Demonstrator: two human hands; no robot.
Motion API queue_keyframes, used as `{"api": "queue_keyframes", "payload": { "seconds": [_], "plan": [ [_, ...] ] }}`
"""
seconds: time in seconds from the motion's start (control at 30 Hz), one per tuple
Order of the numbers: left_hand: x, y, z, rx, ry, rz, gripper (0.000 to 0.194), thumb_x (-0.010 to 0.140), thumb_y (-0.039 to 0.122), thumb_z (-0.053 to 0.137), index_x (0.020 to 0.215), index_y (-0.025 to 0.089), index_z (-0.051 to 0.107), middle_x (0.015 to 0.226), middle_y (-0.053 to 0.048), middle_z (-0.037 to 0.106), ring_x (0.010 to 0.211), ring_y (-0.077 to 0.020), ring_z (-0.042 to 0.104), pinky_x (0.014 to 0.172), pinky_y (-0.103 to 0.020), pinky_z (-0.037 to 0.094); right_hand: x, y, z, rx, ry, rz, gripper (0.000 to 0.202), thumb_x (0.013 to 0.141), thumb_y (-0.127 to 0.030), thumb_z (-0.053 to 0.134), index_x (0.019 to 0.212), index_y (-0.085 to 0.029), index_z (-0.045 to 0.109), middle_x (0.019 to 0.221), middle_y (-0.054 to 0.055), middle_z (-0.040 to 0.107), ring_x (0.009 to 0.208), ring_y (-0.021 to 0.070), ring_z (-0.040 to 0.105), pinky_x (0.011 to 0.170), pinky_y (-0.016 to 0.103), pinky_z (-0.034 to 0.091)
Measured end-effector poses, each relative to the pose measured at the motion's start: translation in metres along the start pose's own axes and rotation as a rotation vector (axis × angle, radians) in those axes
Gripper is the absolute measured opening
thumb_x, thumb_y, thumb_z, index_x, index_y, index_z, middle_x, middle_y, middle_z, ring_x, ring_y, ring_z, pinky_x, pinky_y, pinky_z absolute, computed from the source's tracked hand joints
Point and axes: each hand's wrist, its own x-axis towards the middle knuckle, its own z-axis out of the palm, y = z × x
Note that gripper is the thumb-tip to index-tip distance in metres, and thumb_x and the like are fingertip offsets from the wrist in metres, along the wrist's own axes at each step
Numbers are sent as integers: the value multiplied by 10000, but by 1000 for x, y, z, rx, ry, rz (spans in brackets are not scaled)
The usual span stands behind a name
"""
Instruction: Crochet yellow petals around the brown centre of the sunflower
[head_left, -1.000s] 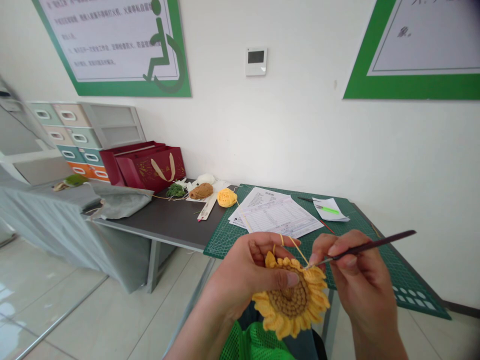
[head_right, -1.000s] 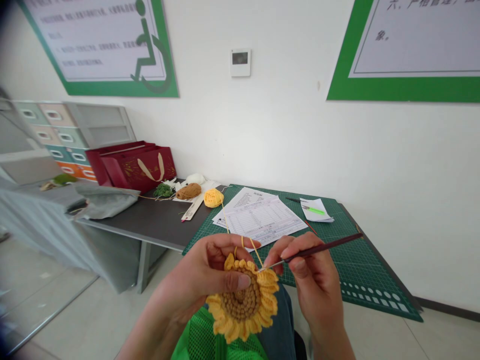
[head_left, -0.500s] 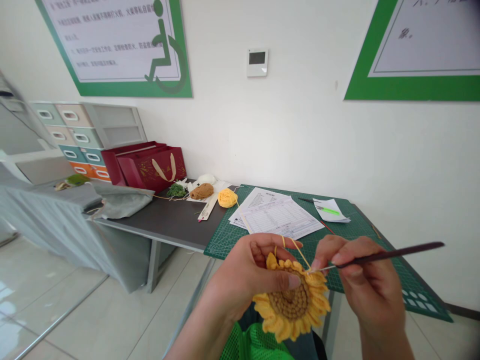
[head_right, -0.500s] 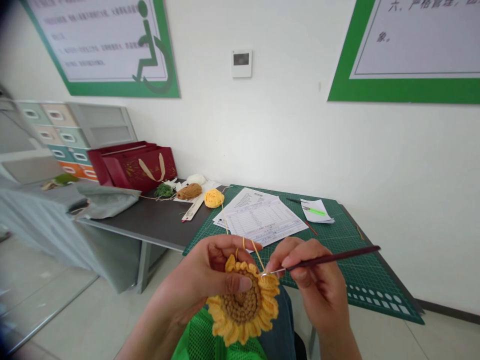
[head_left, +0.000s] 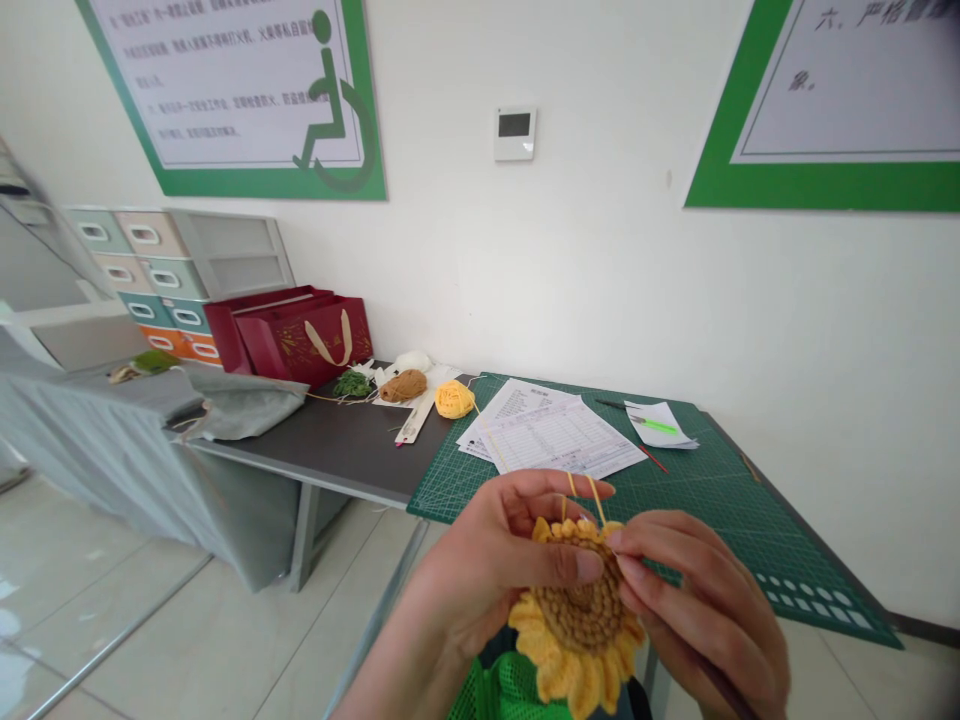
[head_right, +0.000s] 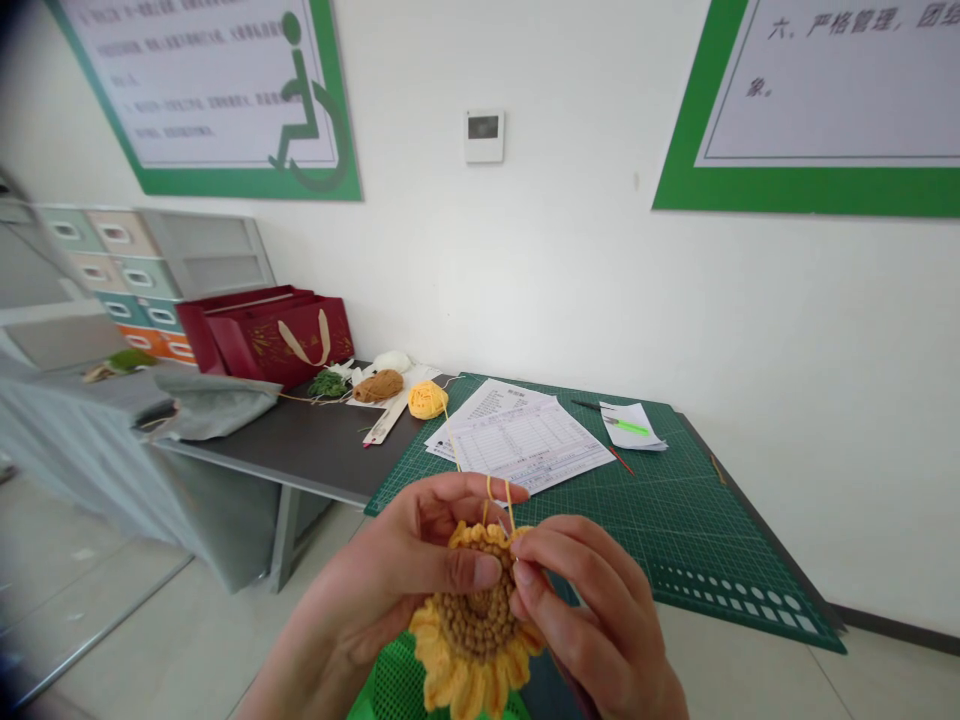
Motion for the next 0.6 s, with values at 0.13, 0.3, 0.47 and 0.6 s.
{"api": "queue_keyframes", "payload": {
  "seconds": [0.13,0.3,0.47,0.6],
  "plan": [
    [2,-6,4,-21,47,4,649,445,160,1039,1057,130,823,848,-67,754,688,-136,694,682,-252,551,-9,4,19,-188,203,-80,386,863,44,675,1132,-229,722,1041,53,736,901,192,752,670,315,688],
    [4,-17,11,20,196,178,517,571,223,1013,1048,197,817,814,6,699,689,-98,654,677,-221,519,-9,-3,36,-402,280,-66,308,814,57,743,985,-200,732,982,48,708,929,199,718,700,330,675],
    [5,-16,10,144,196,292,485,581,195,1010,1038,242,857,807,21,667,705,-87,610,625,-180,465,10,-10,29,-341,195,-28,202,882,22,669,1012,-129,701,1008,95,710,955,206,693,752,355,646],
    [4,-11,4,152,158,281,484,592,211,1005,1050,269,860,841,7,690,739,-109,631,675,-214,507,22,-5,17,-152,113,-36,248,888,43,617,1062,-121,684,1017,72,688,956,178,664,796,335,598]
  ]
}}
